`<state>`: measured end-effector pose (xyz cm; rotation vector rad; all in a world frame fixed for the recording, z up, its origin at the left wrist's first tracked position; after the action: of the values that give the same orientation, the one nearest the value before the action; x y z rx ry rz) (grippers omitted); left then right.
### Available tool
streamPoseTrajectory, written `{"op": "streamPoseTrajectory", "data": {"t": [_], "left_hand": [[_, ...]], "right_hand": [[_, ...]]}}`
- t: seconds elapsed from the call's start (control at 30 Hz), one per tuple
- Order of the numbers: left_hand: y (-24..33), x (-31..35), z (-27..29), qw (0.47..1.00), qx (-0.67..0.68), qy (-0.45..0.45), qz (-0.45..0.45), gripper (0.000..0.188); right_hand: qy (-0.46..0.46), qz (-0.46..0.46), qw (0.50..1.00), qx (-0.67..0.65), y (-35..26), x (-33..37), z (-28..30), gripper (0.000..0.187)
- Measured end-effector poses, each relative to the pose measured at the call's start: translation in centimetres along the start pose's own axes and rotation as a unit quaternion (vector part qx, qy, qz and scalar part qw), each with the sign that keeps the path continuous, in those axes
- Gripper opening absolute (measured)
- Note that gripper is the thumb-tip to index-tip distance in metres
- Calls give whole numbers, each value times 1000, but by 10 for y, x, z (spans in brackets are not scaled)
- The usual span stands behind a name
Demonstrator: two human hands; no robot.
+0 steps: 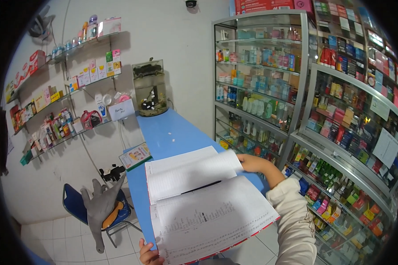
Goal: The recorder handles cash transactions at a pharmacy counter and then logs the details in a paper ledger.
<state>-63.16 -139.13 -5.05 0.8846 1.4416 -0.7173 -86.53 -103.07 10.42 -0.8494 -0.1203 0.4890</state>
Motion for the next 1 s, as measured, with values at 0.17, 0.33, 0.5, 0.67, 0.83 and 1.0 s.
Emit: {"op": "streamPoseTrajectory", "data": {"t": [0.17, 0.33, 0.5, 0.67, 0.83, 1.0], "left_hand": [[29, -23, -8, 990, -61, -125, 12, 14], [13, -1, 0, 983, -173, -63, -4, 32], [-24, -5, -14, 902, -404, 18, 151, 41], [-4, -11, -47, 874, -461, -14, 155, 43], [6, -18, -62, 903, -373, -176, 121, 43], [6, -37, -74, 922, -311, -211, 94, 39]], "right_hand": [[11, 42, 999, 23, 36, -58, -9, 46], [-98, 138, 973, 158, 27, -74, -13, 42], [-115, 199, 960, 162, 25, -55, -31, 55], [-49, 297, 930, 212, 8, -10, -75, 59], [-5, 330, 897, 295, -12, -6, -85, 42], [-169, 139, 898, 382, -64, -36, -37, 27]]}}
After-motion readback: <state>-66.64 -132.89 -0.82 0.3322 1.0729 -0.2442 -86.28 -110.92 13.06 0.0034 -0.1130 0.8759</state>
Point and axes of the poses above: each hand's wrist, its own x-axis away from the middle knuckle, its own z-axis out of the back of the hand, y = z × x, the point moved 1 cm from there along -x, towards the middle knuckle, and after that the axes turned 9 degrees about y, right-handed, at the moved point
